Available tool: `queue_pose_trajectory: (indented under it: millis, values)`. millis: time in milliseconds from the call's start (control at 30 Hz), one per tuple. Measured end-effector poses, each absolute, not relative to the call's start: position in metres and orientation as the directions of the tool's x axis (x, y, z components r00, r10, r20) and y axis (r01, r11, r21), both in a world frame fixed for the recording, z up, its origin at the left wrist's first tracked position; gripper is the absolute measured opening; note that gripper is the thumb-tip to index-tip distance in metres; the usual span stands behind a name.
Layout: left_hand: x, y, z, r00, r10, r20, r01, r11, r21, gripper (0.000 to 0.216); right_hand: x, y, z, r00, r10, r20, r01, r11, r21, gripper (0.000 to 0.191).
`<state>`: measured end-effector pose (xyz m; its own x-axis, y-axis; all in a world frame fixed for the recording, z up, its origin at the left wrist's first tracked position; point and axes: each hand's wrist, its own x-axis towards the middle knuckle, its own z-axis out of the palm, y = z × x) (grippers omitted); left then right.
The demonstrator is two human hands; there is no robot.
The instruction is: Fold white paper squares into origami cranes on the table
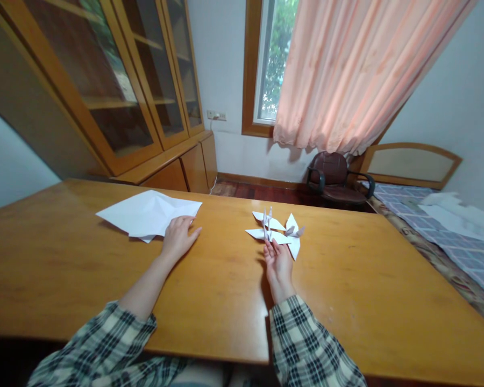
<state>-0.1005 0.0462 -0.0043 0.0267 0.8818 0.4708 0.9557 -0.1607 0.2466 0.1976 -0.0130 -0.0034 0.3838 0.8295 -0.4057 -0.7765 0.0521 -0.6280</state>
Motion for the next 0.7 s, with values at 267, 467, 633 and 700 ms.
queue_pose_trajectory:
  millis: [267, 467, 633, 700]
  values:
    - [-0.106, 0.053, -0.029, -0.062, 0.961, 0.271, 0.992, 0.029, 0.123, 0.046, 0.201, -0.014, -0.009, 0.487, 0.803, -0.345, -0.693, 0.115, -0.711, 0.018]
    - [-0.112, 0.057, -0.025, -0.067, 0.963, 0.262, 0.987, 0.026, 0.158, 0.042, 0.191, -0.021, 0.002, 0.600, 0.782, -0.171, -0.546, 0.243, -0.802, 0.029]
    - [-0.121, 0.060, -0.022, -0.096, 0.949, 0.301, 0.981, 0.040, 0.188, 0.046, 0.178, -0.027, 0.011, 0.549, 0.836, -0.019, -0.411, 0.250, -0.876, 0.035]
    - [-0.122, 0.059, -0.019, -0.095, 0.918, 0.385, 0.978, 0.014, 0.210, 0.046, 0.175, -0.028, 0.011, 0.510, 0.860, 0.003, -0.386, 0.232, -0.893, 0.034]
